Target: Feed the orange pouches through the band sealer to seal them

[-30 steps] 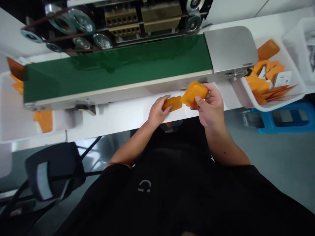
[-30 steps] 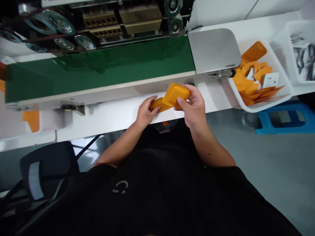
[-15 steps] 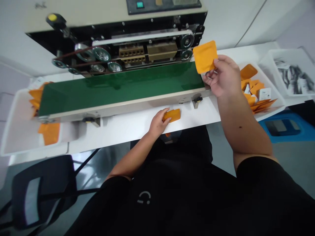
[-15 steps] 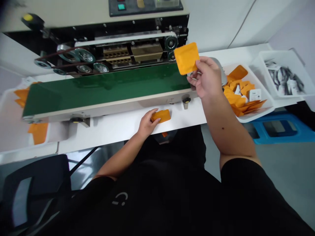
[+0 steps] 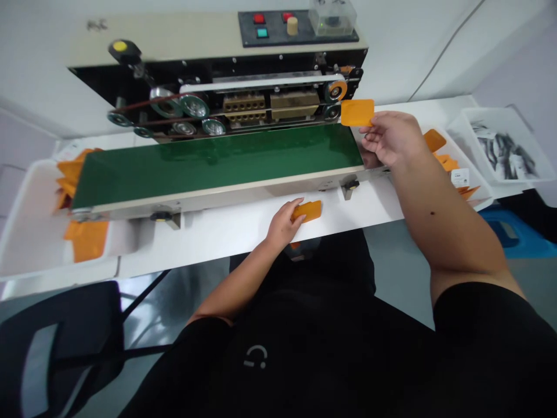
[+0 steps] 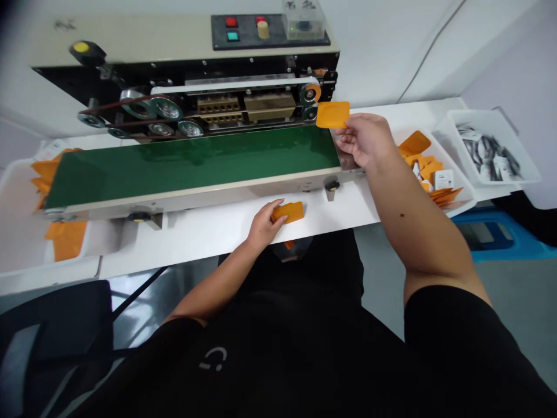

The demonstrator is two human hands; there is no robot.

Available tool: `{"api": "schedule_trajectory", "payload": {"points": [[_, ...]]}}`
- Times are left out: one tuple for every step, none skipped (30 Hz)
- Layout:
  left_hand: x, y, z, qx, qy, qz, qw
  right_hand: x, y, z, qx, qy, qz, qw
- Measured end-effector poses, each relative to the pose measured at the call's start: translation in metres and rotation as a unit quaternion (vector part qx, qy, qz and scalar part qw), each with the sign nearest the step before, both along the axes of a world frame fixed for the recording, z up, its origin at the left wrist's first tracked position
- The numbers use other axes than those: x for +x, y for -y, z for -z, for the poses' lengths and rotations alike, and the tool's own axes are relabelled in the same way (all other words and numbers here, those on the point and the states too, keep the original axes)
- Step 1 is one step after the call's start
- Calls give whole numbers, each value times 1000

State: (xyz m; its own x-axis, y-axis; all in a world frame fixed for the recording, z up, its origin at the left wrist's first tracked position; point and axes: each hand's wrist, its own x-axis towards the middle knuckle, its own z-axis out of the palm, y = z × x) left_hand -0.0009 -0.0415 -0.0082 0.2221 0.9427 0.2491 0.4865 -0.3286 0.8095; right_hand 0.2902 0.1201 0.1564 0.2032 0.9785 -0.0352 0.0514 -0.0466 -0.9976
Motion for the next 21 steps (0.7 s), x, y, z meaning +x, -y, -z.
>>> {"api": "schedule_trajectory", "payload": {"points": [[0, 0, 0, 0, 2, 1, 1000, -3, -2, -1, -30, -10, 10, 999], [0, 0, 0, 0, 4, 1, 1000, -5, -4, -1, -70, -25, 22, 997], [0, 0, 1, -2, 5, 2, 1000, -7, -6, -1, -101, -38, 27, 994], [0, 1, 1, -3, 6, 2, 1000, -9, -8, -1, -104, -43, 20, 993], [0, 1, 1, -4, 6, 2, 1000, -10, -10, 0, -98, -46, -1, 994], [0, 1, 1, -5, 7, 3, 1000, -12, -13, 2, -88, -52, -27, 994], [-1, 1, 2, -5, 7, 2, 1000, -14, -15, 3, -78, -59, -48, 994], [-1, 1, 2, -6, 6, 3, 1000, -17, -17, 4, -74, -64, -59, 993], [-1, 2, 2, -7, 6, 3, 1000, -20, -19, 4, -75, -66, -59, 993], [-1, 2, 2, -8, 5, 3, 1000, -25, -21, 3, -81, -66, -48, 993], [-1, 2, 2, -11, 4, 3, 1000, -29, -22, 1, -89, -63, -34, 993], [-1, 2, 2, -13, 2, 3, 1000, -34, -22, -2, -97, -60, -24, 993], [-1, 2, 1, -14, 2, 3, 1000, -38, -19, -4, -99, -57, -19, 993], [-1, 2, 0, -14, 2, 1, 1000, -41, -15, -6, -91, -52, -18, 994], [-1, 2, -1, -15, 2, 0, 1000, -43, -7, -6, -70, -45, -14, 996], [-1, 3, -2, -17, 1, -2, 1000, -44, 4, -5, -36, -37, -4, 999], [-1, 3, -3, -19, 1, -3, 1000, -45, 19, -1, 8, -26, 9, 1000], [-1, 3, -4, -21, 0, -5, 1000, -46, 37, 6, 59, -12, 24, 998], [0, 3, -5, -24, 1, -5, 1000, -47, 57, 15, 107, 3, 33, 994], [0, 3, -5, -28, 3, -5, 1000, -48, 79, 27, 138, 24, 31, 990], [0, 3, -5, -30, 9, -6, 1000, -51, 101, 41, 153, 48, 23, 987]]}}
